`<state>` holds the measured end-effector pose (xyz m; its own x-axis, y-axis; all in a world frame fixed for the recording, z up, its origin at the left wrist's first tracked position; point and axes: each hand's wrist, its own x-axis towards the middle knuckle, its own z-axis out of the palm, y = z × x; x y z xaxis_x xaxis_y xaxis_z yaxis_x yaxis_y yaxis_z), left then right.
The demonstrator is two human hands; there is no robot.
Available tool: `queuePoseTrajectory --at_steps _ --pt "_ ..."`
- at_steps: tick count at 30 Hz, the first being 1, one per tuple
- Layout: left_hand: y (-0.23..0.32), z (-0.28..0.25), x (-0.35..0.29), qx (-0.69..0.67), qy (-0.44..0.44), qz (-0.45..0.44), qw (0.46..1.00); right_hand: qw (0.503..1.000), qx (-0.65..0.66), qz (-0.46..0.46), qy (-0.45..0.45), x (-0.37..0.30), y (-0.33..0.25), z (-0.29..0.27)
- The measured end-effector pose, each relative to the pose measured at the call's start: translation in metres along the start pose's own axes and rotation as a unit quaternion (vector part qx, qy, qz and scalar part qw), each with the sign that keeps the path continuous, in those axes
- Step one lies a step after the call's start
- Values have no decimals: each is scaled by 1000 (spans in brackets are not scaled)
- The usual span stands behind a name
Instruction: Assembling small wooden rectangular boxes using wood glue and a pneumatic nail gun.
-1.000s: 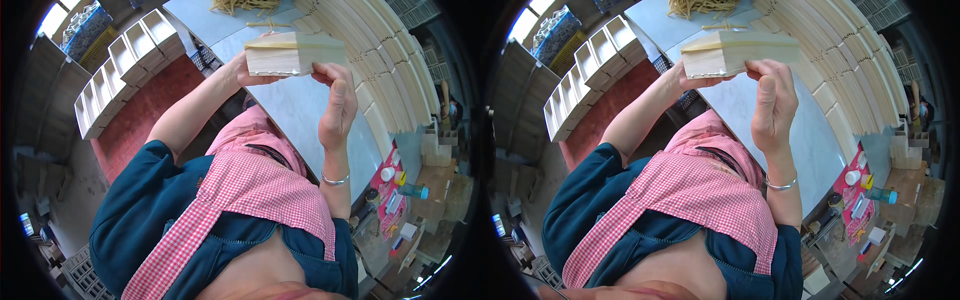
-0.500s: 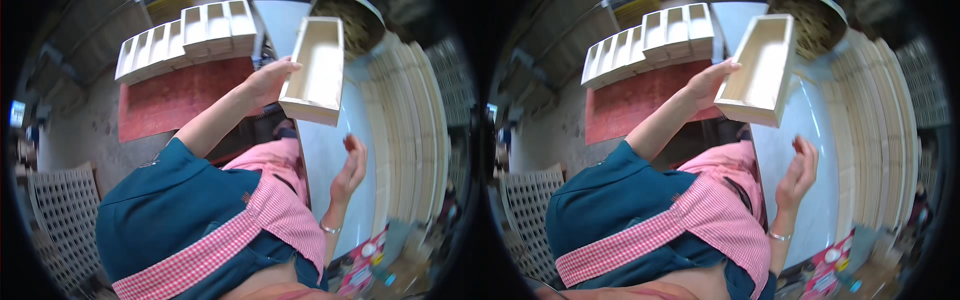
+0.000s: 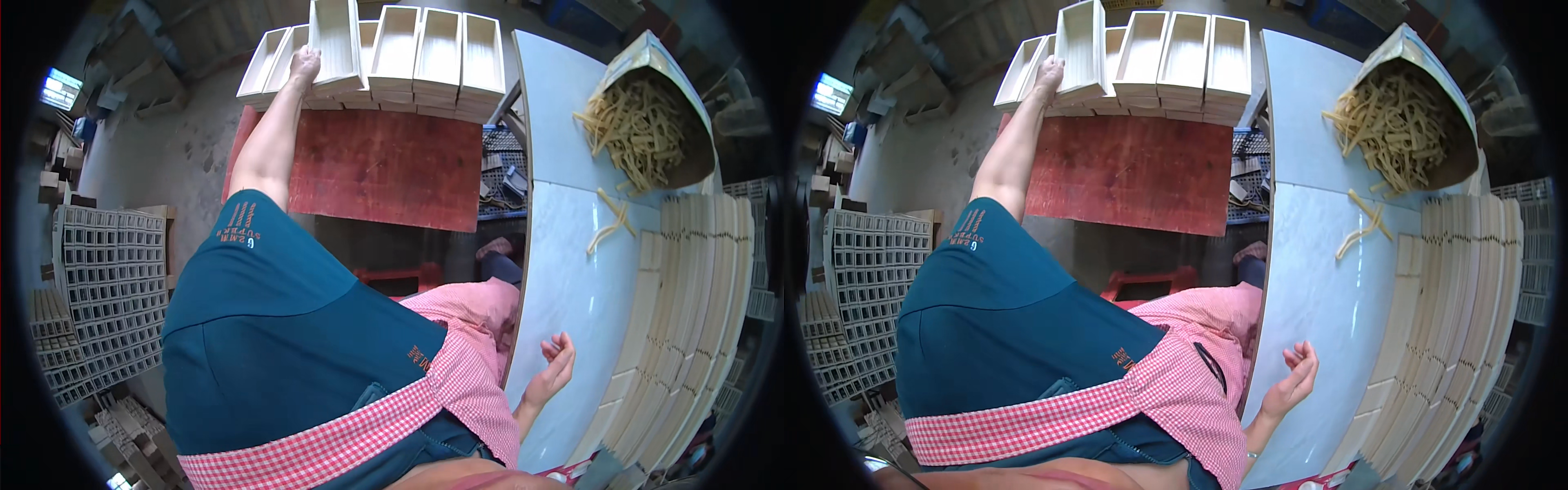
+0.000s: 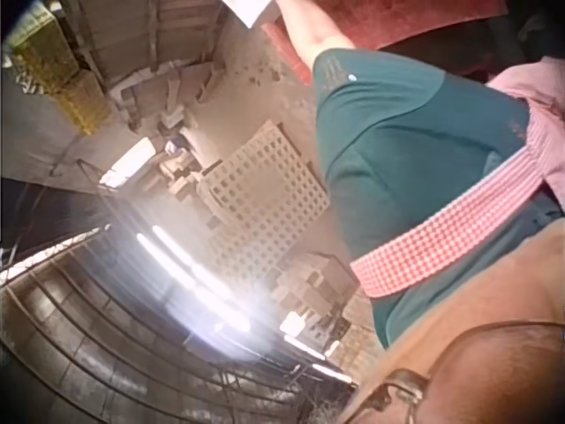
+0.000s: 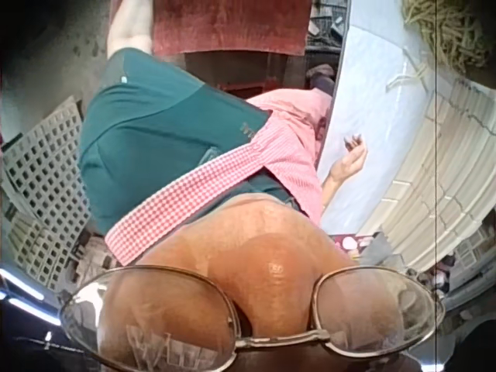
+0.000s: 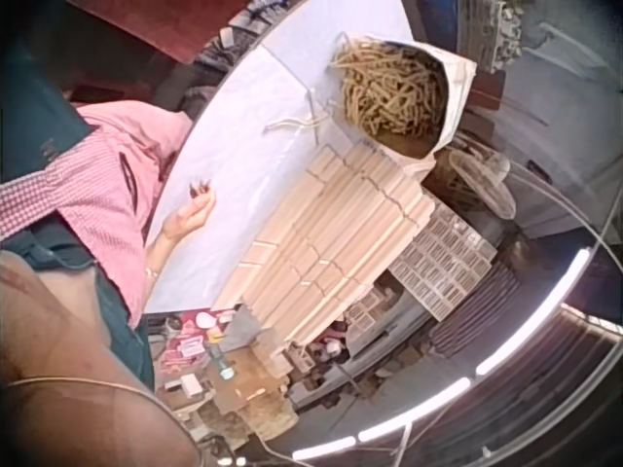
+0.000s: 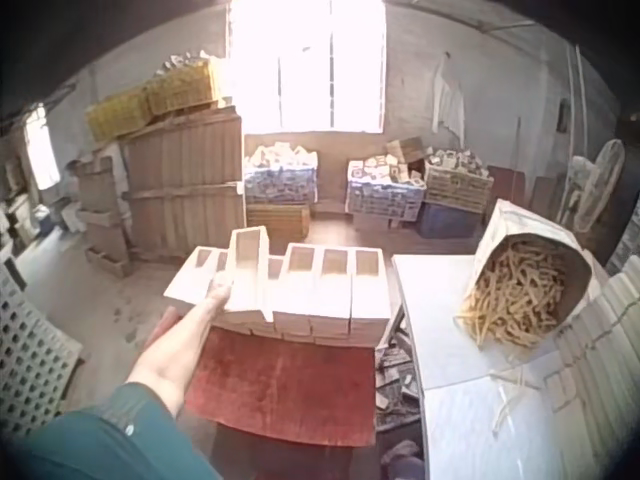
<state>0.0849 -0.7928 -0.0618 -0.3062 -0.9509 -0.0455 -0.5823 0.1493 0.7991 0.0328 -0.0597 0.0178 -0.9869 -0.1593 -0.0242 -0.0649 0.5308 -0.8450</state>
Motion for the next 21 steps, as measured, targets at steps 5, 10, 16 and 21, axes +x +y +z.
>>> queuePoseTrajectory --at_steps 5,10,16,21 --pt "-62 11 74 109 5 25 994 1000 -9 27 -10 4 3 8" --pt "-53 34 76 75 -49 37 995 998 -32 51 -13 7 -7 19" --pt "-12 47 51 208 19 67 976 998 -29 55 -27 16 -21 33" --pt "29 67 25 389 123 106 907 998 -28 47 -34 21 -24 41"
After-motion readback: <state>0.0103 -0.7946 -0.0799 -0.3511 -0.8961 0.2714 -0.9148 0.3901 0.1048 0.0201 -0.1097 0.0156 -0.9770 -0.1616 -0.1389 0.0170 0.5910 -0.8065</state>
